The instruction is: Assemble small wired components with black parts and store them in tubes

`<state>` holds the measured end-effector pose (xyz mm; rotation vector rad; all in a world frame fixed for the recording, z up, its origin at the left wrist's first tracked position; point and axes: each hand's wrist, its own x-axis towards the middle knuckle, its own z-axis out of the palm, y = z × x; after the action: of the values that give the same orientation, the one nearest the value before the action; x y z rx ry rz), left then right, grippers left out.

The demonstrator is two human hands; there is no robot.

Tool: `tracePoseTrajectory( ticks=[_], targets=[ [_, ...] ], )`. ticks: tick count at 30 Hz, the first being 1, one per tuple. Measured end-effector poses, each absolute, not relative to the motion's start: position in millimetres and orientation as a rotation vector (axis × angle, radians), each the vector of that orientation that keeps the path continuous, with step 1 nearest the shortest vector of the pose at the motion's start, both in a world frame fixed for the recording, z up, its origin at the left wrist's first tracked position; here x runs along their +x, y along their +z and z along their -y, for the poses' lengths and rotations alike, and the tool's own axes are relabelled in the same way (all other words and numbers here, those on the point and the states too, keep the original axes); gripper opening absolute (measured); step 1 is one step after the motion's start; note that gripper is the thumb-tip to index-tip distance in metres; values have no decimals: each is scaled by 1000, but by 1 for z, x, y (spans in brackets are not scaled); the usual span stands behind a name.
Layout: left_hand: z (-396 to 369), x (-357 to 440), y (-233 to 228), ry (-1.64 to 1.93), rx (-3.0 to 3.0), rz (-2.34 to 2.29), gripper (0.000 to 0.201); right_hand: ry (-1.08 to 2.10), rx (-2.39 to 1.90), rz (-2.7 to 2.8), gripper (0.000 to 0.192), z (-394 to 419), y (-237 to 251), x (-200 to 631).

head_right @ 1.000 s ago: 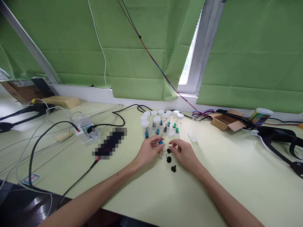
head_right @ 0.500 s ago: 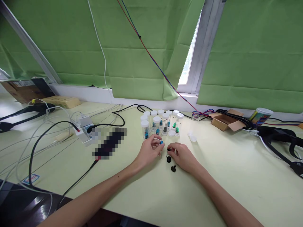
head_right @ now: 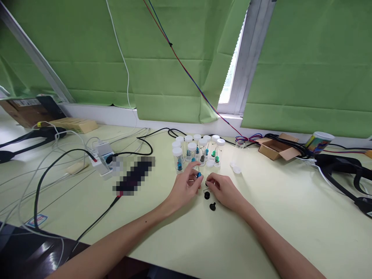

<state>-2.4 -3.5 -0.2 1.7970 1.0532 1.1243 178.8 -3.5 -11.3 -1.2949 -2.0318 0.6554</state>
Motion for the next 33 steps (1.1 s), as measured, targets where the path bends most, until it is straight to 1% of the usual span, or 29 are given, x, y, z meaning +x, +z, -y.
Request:
tracePoseTrajectory(
  ticks=[2,4,7,11,19,23,28,33],
  targets=[
    [3,-3,0,1112,1822,-1050,33,756,-1247,1945,25,4,-11,178],
    [3,-2,-2,1104,1824,-1048,28,924,-1174,1825,27,4,-11,177],
    [1,-2,-4,1108,1776,-1048,26,1148,-1068,1646,31,3,-10,176],
    [-2,-2,-5,1096,1678,-1016,26,1290,-996,1465,33,2,-8,177],
    [-1,1,-4,1078,1512,-885,26,1452,-964,1272,35,3,-5,179],
    [-2,2,-4,1090,1475,-837,24,1533,-897,1189,31,3,-5,181],
    [-3,3,-5,1083,1390,-840,25,1569,-856,1153,30,3,-4,182],
    [-1,3,-4,1141,1366,-819,25,1603,-825,1118,22,3,-4,182]
  ],
)
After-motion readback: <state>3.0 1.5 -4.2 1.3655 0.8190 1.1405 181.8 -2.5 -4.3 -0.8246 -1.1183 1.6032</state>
